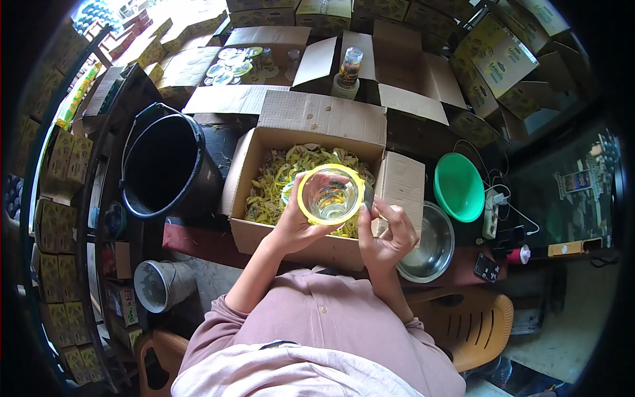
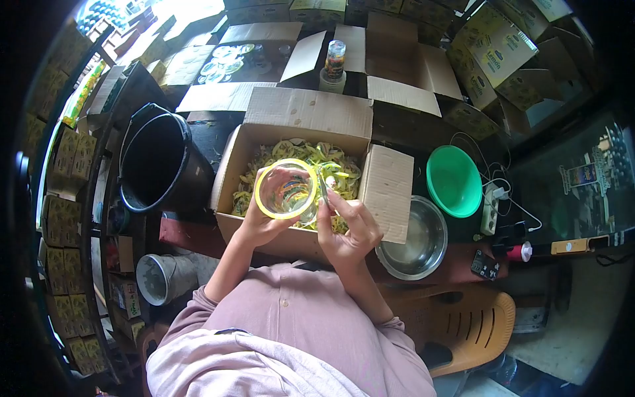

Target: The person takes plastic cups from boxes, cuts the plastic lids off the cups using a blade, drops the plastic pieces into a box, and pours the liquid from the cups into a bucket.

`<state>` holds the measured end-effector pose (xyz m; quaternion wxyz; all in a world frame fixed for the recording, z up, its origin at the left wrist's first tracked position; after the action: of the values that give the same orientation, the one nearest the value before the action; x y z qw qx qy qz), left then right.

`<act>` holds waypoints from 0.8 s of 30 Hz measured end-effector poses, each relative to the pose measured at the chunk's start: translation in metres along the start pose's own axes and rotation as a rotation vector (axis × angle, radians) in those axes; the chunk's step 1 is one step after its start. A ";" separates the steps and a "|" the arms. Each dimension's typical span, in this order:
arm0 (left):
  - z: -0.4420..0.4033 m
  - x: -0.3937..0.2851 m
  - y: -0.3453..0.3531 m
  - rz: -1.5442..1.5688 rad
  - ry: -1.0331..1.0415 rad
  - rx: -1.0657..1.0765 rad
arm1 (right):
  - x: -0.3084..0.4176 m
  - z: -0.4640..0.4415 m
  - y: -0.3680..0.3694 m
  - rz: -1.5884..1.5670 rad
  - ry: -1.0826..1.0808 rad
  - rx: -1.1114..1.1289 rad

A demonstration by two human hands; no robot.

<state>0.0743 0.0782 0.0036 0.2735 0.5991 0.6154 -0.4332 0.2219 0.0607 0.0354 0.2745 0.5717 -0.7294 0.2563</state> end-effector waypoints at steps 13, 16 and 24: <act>0.012 0.001 0.008 -0.580 0.034 0.037 | 0.008 0.001 0.000 0.078 -0.112 -0.012; 0.013 0.002 0.007 -0.502 0.034 0.026 | 0.007 -0.003 -0.001 0.087 -0.128 -0.001; 0.015 -0.001 0.014 -0.565 0.104 0.163 | -0.006 -0.006 -0.002 0.034 -0.045 0.084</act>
<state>0.0854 0.0632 -0.0059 0.0612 0.4455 0.7341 -0.5089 0.2258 0.0690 0.0357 0.2294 0.5758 -0.7337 0.2783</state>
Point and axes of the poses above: each hand's wrist, its own z-axis away from the middle knuckle, its own y-axis out of the palm, x = y × z, the point moved 7 cm from there along -z, towards the middle knuckle, and after that the axes turned 14 degrees about -z, right-handed, at the moved point
